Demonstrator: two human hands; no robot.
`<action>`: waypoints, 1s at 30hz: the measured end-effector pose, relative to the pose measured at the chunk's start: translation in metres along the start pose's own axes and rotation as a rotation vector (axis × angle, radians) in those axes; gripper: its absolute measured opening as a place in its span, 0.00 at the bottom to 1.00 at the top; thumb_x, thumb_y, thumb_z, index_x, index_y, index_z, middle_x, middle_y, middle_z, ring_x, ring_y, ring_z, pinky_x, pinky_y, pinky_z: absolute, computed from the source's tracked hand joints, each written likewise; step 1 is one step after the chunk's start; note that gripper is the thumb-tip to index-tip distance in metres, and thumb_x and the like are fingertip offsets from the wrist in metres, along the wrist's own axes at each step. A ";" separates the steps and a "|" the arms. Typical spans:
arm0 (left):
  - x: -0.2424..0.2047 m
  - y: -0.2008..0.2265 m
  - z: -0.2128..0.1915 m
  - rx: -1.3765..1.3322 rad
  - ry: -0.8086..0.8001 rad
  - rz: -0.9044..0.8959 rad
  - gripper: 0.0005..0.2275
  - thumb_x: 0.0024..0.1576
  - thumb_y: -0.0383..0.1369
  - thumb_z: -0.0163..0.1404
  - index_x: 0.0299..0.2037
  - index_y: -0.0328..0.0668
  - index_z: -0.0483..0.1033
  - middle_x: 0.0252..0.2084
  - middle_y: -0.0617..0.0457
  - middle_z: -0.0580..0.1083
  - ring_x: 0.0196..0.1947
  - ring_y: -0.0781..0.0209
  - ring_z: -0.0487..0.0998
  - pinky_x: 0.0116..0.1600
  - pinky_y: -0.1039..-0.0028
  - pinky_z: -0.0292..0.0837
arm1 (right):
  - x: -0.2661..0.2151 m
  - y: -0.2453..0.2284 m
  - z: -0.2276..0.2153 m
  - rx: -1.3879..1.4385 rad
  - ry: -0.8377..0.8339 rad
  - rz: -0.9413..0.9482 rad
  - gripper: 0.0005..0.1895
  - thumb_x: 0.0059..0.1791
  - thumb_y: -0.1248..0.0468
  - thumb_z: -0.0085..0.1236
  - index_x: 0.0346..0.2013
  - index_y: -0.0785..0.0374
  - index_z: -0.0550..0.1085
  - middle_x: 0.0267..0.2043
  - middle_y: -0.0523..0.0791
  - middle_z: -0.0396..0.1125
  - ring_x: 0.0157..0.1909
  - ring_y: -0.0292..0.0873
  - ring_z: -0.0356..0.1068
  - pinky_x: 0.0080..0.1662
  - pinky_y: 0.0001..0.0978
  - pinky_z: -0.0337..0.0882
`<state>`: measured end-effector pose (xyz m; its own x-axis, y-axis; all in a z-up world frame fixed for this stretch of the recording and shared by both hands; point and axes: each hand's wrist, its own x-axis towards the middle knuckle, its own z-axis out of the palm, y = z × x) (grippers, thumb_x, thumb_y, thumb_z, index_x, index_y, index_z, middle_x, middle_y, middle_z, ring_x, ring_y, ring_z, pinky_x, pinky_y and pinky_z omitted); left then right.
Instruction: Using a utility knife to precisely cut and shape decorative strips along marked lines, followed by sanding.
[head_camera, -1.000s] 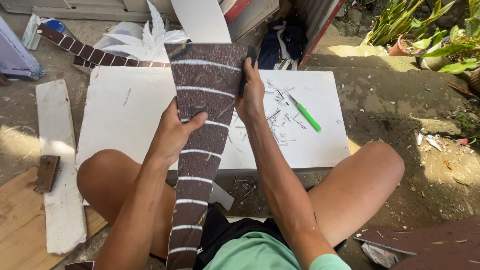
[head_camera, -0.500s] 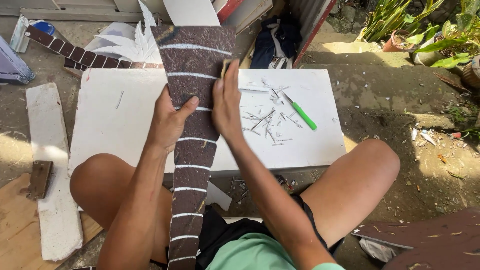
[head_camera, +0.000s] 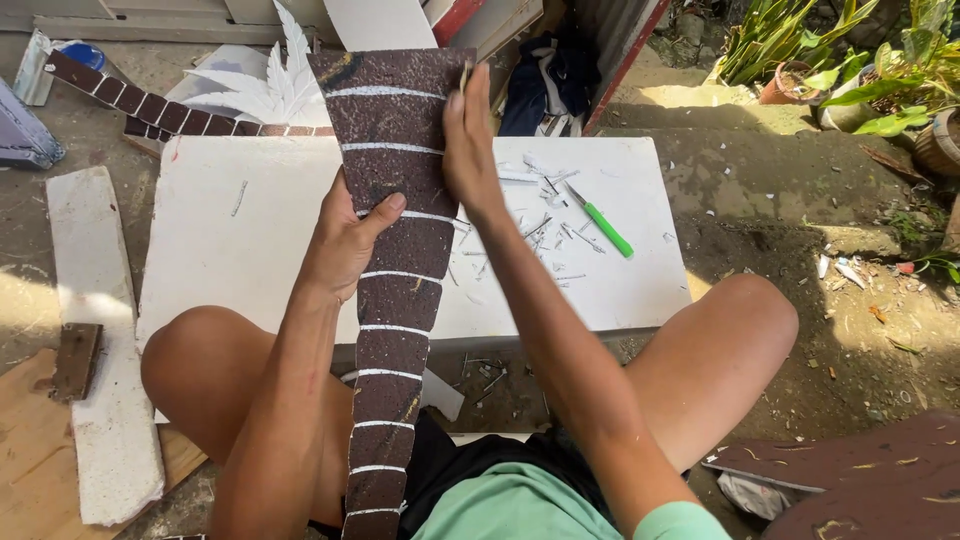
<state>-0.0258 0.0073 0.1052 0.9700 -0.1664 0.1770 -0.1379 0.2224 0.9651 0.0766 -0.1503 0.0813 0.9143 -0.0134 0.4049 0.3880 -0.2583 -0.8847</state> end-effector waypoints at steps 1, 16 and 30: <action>-0.001 0.000 0.000 -0.001 0.002 0.001 0.23 0.58 0.22 0.48 0.64 0.43 0.62 0.55 0.51 0.72 0.49 0.64 0.73 0.58 0.73 0.69 | 0.013 0.005 -0.005 0.000 -0.002 -0.001 0.40 0.55 0.43 0.18 0.72 0.71 0.36 0.78 0.59 0.26 0.79 0.57 0.24 0.74 0.49 0.30; 0.034 0.050 -0.032 0.112 0.173 0.153 0.12 0.58 0.25 0.51 0.52 0.40 0.70 0.41 0.56 0.74 0.36 0.69 0.73 0.46 0.81 0.70 | -0.221 -0.097 0.049 0.130 -0.246 0.104 0.35 0.58 0.52 0.21 0.71 0.70 0.28 0.78 0.59 0.23 0.78 0.62 0.31 0.72 0.55 0.36; 0.010 0.065 0.015 0.100 -0.020 0.200 0.17 0.61 0.23 0.48 0.60 0.39 0.63 0.49 0.50 0.72 0.45 0.65 0.73 0.55 0.74 0.69 | 0.007 -0.064 -0.009 0.157 0.132 -0.215 0.35 0.59 0.45 0.25 0.74 0.62 0.37 0.80 0.56 0.33 0.82 0.59 0.34 0.78 0.49 0.40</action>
<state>-0.0284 0.0054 0.1730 0.9172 -0.1480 0.3699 -0.3476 0.1565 0.9245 0.0570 -0.1421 0.1431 0.7902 -0.1026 0.6042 0.5938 -0.1162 -0.7962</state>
